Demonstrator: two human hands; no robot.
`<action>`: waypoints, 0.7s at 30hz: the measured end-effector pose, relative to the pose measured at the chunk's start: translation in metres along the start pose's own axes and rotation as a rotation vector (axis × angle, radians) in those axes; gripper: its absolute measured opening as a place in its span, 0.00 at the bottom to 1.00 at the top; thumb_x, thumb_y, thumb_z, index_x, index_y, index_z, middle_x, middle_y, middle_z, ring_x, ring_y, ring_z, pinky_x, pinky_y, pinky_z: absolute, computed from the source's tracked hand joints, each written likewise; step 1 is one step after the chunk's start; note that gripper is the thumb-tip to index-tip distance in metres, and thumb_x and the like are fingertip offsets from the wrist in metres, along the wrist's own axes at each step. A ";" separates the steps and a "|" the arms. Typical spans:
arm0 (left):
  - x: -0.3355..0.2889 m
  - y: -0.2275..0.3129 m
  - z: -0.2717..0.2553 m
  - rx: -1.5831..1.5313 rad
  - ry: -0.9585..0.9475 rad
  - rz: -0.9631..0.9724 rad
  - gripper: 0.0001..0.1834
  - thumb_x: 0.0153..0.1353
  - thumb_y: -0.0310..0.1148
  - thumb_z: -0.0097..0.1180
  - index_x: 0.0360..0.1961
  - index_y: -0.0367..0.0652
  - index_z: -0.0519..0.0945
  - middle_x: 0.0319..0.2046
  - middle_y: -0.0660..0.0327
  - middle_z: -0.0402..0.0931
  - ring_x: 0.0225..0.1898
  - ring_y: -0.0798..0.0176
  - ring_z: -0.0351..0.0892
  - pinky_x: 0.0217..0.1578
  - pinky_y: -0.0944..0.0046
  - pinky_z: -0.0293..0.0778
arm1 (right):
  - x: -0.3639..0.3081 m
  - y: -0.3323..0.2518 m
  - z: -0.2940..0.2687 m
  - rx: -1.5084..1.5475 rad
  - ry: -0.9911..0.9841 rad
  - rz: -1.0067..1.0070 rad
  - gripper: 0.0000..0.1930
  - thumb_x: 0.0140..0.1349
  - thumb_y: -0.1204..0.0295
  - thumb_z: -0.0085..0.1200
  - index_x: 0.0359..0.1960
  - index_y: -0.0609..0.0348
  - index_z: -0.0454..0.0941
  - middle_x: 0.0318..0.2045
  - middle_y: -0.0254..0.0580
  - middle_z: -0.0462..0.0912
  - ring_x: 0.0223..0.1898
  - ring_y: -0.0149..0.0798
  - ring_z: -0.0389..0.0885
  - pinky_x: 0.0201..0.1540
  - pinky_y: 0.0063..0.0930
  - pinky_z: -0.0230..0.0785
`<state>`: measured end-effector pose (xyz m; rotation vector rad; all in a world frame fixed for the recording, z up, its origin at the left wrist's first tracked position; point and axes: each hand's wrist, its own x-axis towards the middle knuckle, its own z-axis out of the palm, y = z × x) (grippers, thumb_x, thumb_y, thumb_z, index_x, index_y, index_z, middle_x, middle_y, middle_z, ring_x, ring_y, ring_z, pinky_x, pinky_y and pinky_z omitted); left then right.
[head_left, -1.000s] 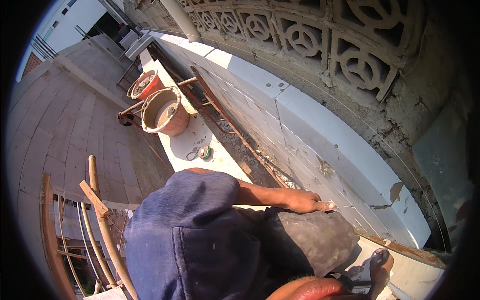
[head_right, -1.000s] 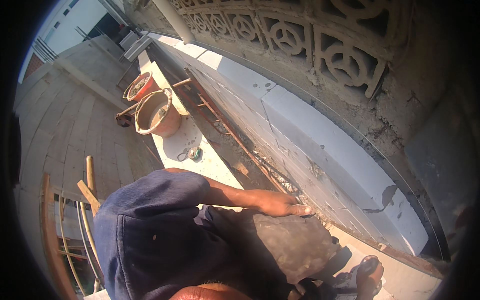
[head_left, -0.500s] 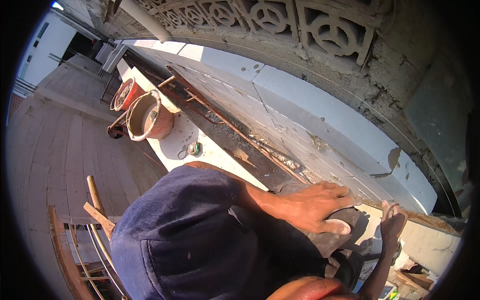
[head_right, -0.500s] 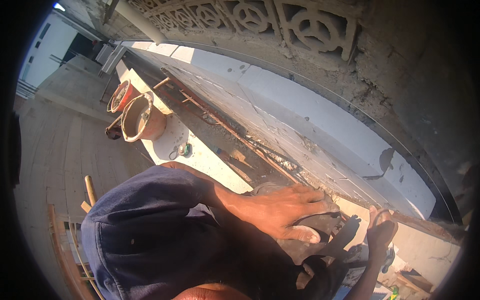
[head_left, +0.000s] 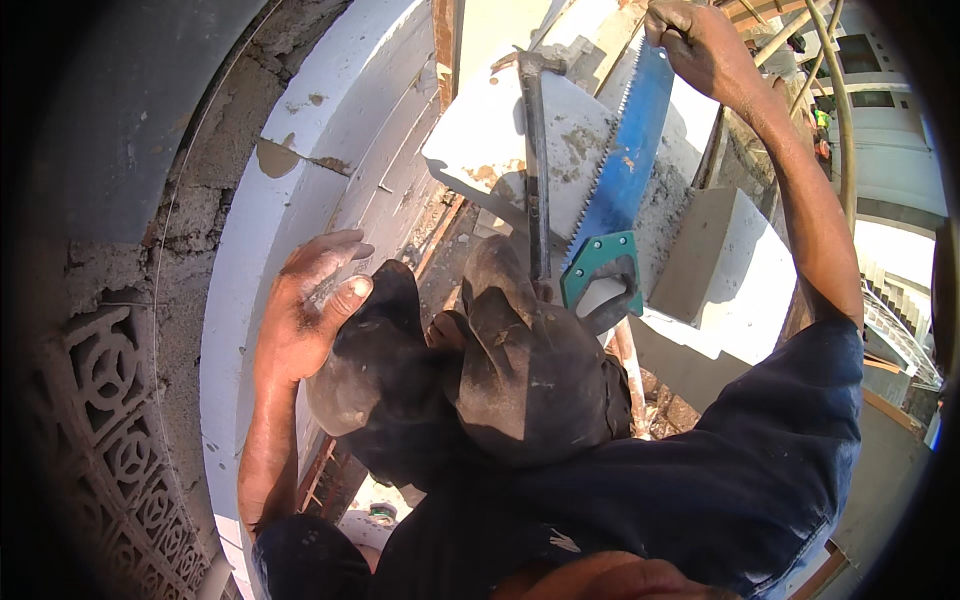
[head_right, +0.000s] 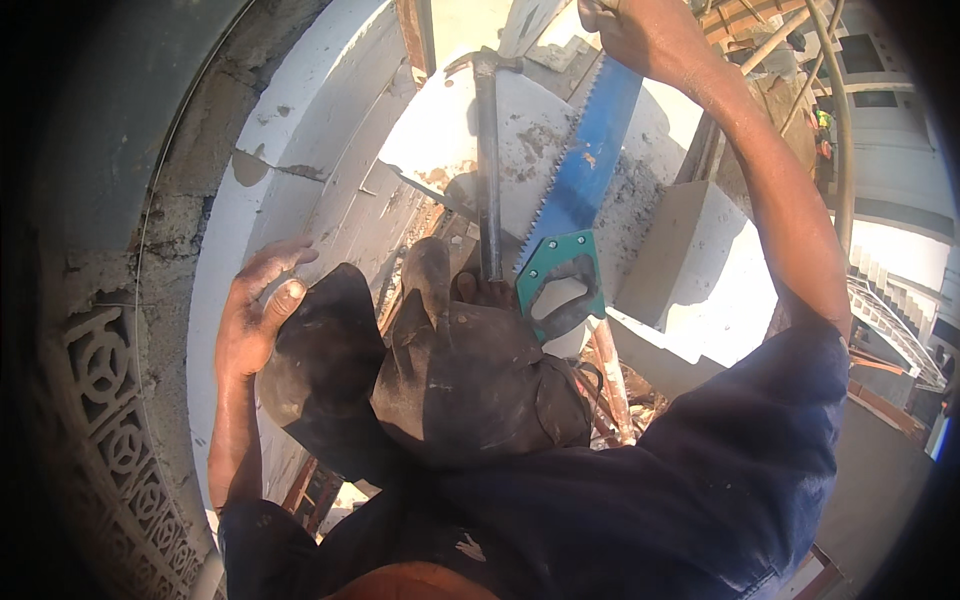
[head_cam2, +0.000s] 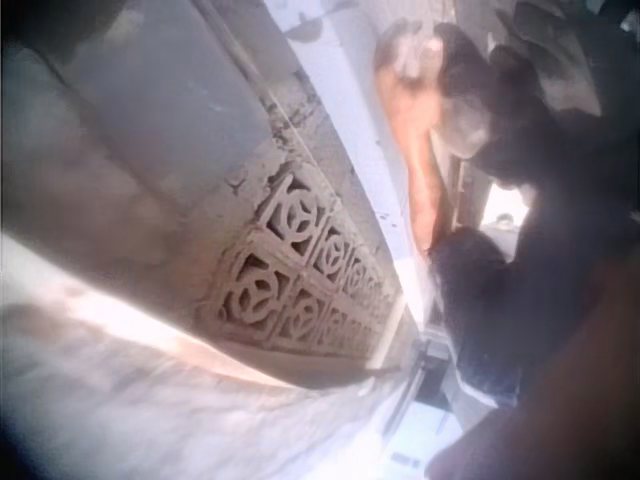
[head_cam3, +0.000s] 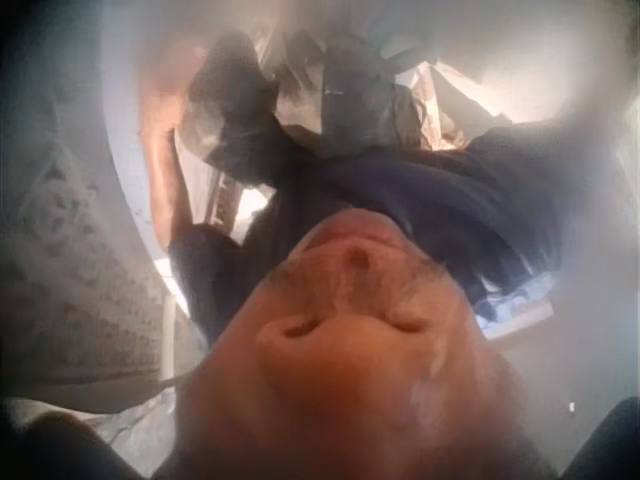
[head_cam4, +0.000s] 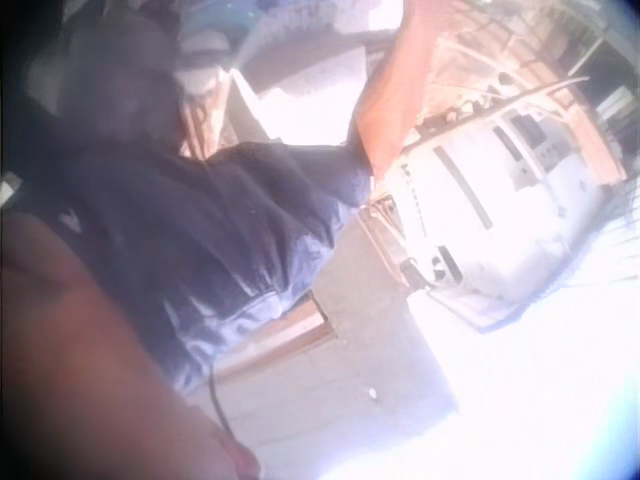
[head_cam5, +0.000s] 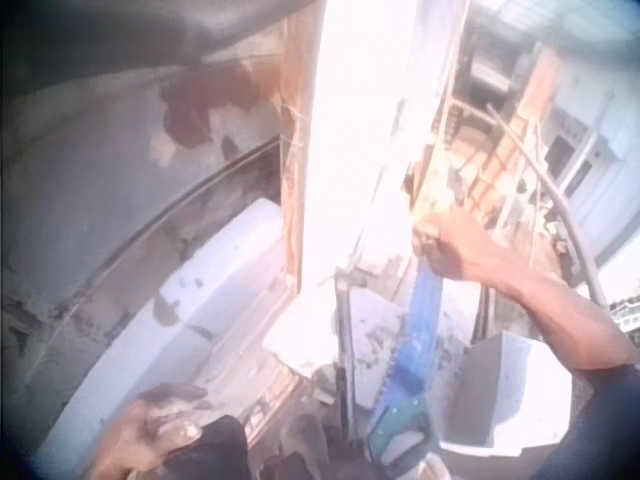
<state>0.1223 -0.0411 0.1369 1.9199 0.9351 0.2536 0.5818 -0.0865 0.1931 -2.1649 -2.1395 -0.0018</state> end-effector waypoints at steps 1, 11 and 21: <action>0.013 0.001 0.001 0.159 0.016 -0.007 0.26 0.58 0.50 0.61 0.46 0.38 0.82 0.49 0.51 0.79 0.54 0.49 0.76 0.56 0.52 0.68 | -0.013 0.007 0.006 0.034 -0.025 0.041 0.07 0.58 0.77 0.49 0.37 0.58 0.76 0.24 0.44 0.75 0.30 0.40 0.77 0.37 0.37 0.71; 0.132 0.050 0.051 0.178 -0.307 0.196 0.23 0.58 0.44 0.63 0.47 0.35 0.81 0.44 0.48 0.82 0.47 0.47 0.81 0.49 0.56 0.73 | -0.013 -0.111 0.121 0.220 -0.399 0.159 0.32 0.57 0.42 0.54 0.29 0.67 0.81 0.24 0.60 0.82 0.30 0.59 0.83 0.36 0.48 0.76; 0.086 0.076 0.031 -0.143 -0.297 -0.256 0.20 0.64 0.41 0.59 0.49 0.35 0.81 0.44 0.52 0.82 0.50 0.59 0.78 0.53 0.60 0.70 | -0.015 -0.139 0.112 0.423 -0.189 0.679 0.16 0.52 0.62 0.55 0.29 0.66 0.81 0.27 0.56 0.84 0.32 0.53 0.85 0.36 0.43 0.77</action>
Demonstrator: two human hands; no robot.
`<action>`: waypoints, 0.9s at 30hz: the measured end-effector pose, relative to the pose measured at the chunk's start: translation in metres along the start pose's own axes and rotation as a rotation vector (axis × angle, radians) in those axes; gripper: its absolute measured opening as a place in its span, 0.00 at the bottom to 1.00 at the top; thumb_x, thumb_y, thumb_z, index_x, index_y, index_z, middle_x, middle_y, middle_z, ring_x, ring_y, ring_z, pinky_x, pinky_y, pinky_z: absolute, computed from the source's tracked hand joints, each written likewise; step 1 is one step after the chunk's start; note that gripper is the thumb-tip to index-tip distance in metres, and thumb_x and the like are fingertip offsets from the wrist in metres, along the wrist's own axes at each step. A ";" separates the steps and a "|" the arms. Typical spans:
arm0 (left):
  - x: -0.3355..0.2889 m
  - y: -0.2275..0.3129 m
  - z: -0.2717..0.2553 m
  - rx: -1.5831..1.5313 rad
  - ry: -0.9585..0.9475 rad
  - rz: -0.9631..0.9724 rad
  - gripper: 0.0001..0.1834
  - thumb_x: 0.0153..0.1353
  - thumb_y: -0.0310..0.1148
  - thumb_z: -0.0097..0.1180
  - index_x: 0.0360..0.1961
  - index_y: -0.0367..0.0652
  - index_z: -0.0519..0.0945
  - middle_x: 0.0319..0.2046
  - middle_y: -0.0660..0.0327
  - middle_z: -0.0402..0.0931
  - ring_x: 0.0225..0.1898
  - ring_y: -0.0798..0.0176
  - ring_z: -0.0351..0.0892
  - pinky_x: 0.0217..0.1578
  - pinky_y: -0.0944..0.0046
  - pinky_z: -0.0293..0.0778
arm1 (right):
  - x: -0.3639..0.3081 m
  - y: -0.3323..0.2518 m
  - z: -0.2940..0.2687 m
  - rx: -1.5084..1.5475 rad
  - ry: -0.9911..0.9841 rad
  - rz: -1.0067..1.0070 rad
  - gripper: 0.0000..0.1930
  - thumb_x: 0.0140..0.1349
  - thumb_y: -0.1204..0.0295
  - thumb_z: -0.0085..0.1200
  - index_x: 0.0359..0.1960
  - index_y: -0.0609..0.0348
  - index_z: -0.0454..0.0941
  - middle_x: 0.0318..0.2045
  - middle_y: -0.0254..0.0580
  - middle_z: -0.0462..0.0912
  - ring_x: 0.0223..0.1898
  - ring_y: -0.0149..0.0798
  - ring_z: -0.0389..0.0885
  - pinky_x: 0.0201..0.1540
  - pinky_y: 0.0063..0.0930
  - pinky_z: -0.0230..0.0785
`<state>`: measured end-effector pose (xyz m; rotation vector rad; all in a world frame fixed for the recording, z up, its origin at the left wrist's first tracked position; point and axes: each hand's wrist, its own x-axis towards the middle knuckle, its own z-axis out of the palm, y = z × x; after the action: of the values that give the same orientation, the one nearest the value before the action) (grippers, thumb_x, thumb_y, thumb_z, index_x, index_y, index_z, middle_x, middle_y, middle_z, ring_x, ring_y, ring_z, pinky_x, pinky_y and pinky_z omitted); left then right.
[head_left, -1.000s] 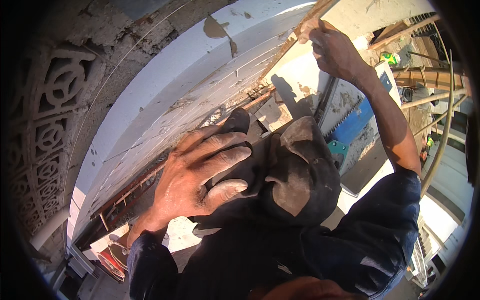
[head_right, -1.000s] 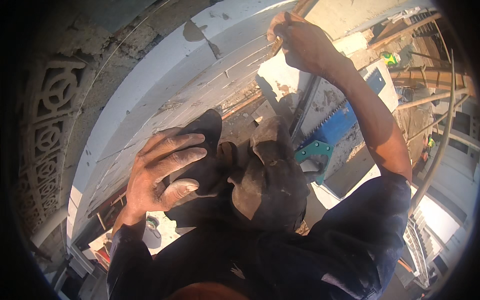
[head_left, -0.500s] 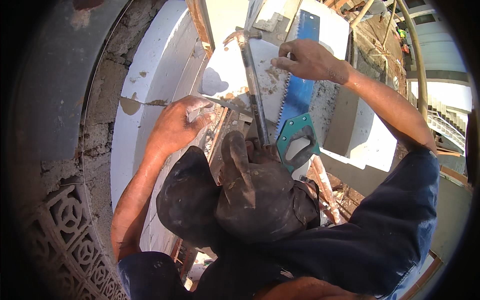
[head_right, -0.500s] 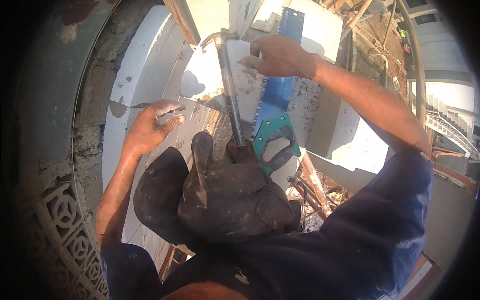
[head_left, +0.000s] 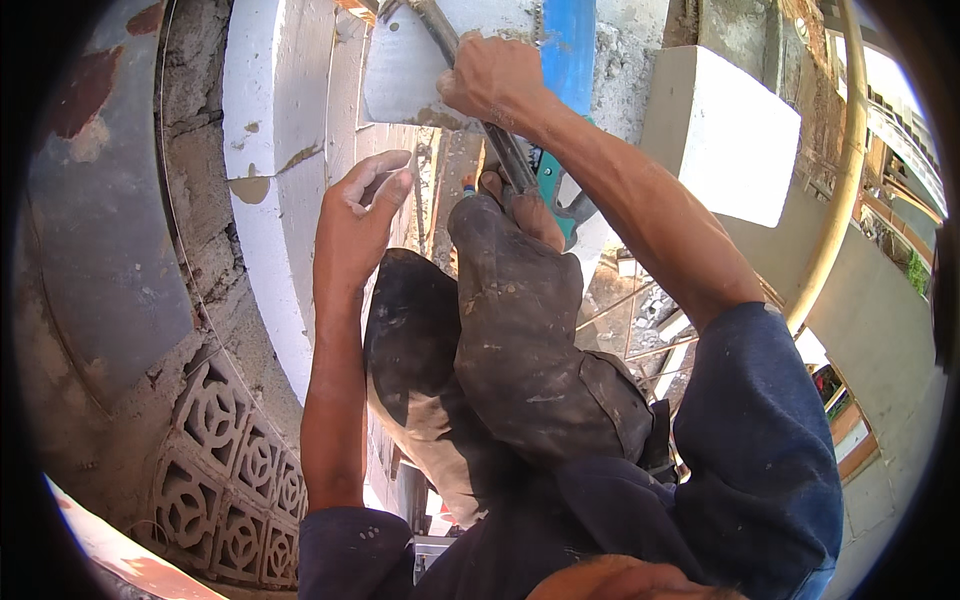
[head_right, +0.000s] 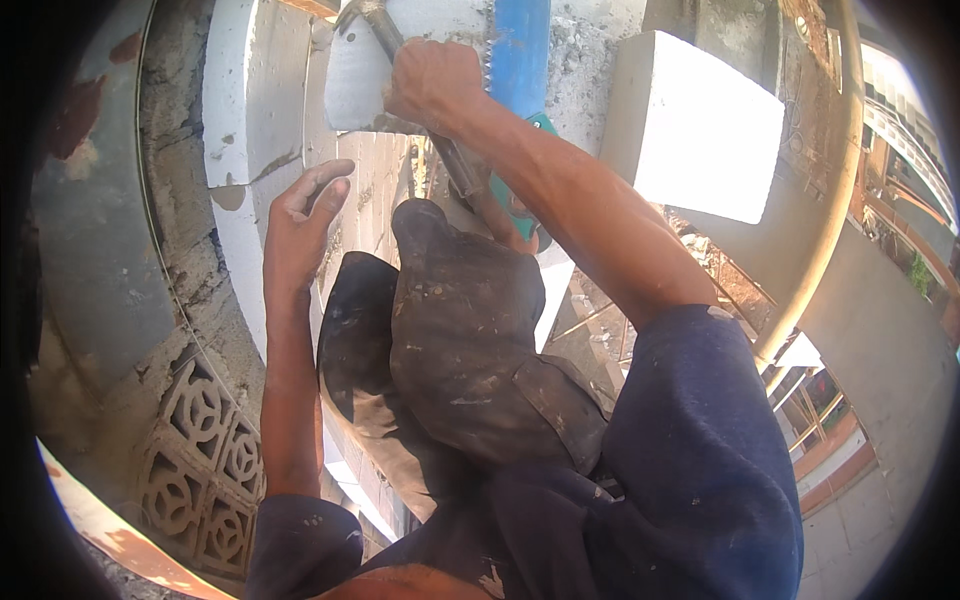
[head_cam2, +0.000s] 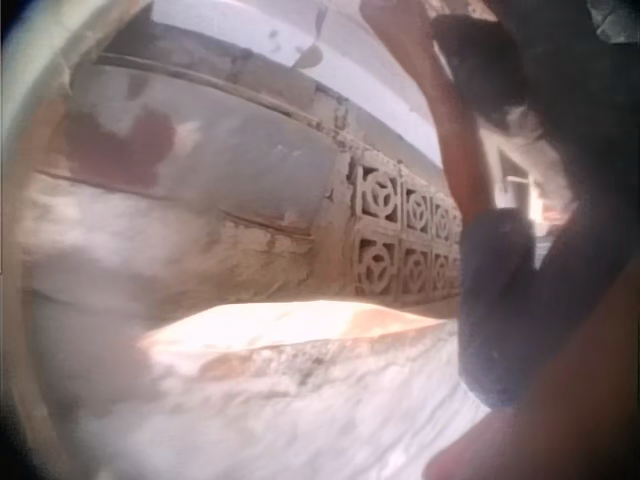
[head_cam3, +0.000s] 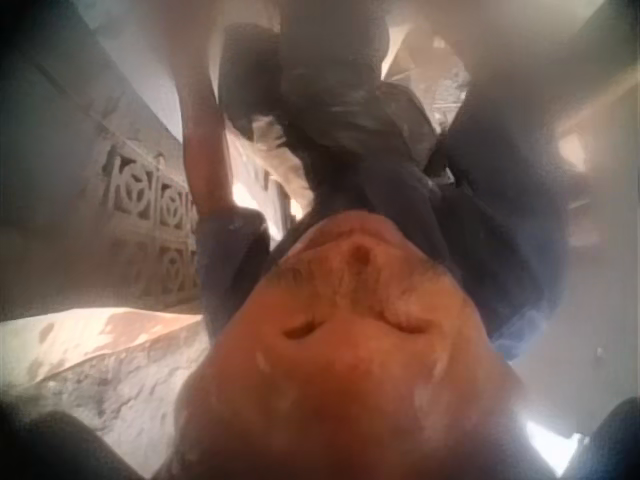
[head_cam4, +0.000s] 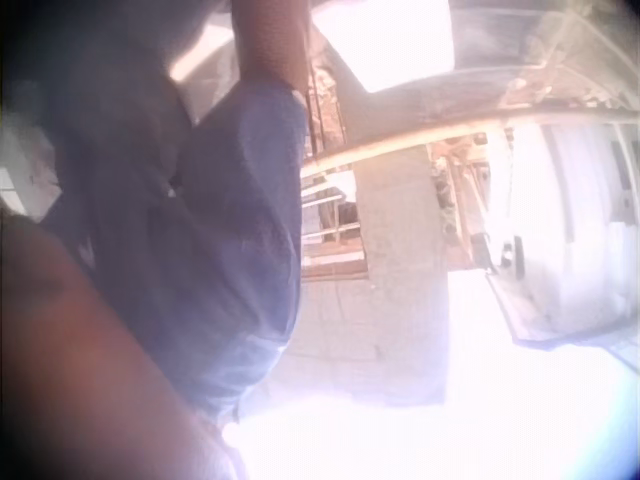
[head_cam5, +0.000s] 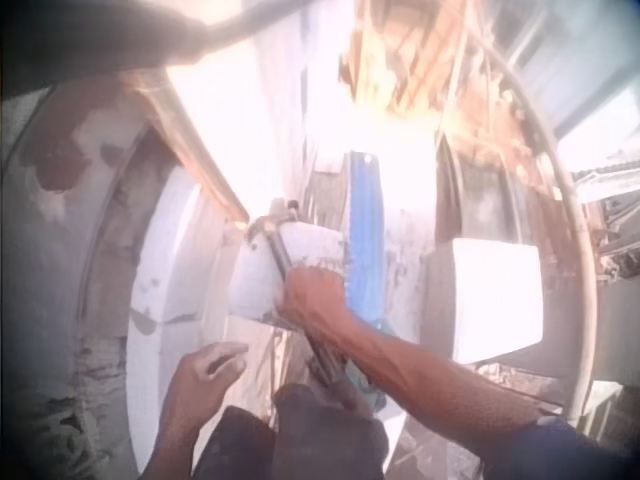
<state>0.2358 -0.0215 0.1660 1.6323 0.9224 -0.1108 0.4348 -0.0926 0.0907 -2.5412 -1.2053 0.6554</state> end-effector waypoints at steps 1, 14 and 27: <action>-0.009 -0.003 0.001 -0.006 0.053 -0.027 0.20 0.65 0.41 0.58 0.49 0.35 0.81 0.45 0.52 0.82 0.50 0.59 0.78 0.54 0.60 0.70 | -0.008 -0.004 -0.003 0.030 0.090 0.022 0.14 0.51 0.64 0.55 0.26 0.65 0.81 0.26 0.54 0.84 0.32 0.52 0.86 0.35 0.41 0.77; -0.207 -0.015 0.006 0.053 -0.150 -0.392 0.20 0.63 0.38 0.59 0.51 0.35 0.78 0.51 0.48 0.77 0.55 0.49 0.75 0.58 0.57 0.67 | -0.245 0.016 -0.011 0.293 -0.622 0.092 0.19 0.64 0.63 0.50 0.52 0.59 0.68 0.38 0.57 0.82 0.36 0.60 0.82 0.40 0.49 0.74; -0.236 -0.012 0.037 0.245 -0.247 -0.240 0.18 0.54 0.30 0.64 0.46 0.39 0.80 0.50 0.51 0.76 0.53 0.47 0.74 0.55 0.53 0.69 | -0.265 0.116 0.259 0.350 0.141 0.837 0.27 0.66 0.57 0.47 0.49 0.76 0.71 0.37 0.74 0.79 0.42 0.70 0.78 0.48 0.56 0.68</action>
<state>0.0825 -0.1719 0.2717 1.6784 0.9352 -0.5980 0.2358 -0.3630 -0.1041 -2.6409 0.0792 0.7367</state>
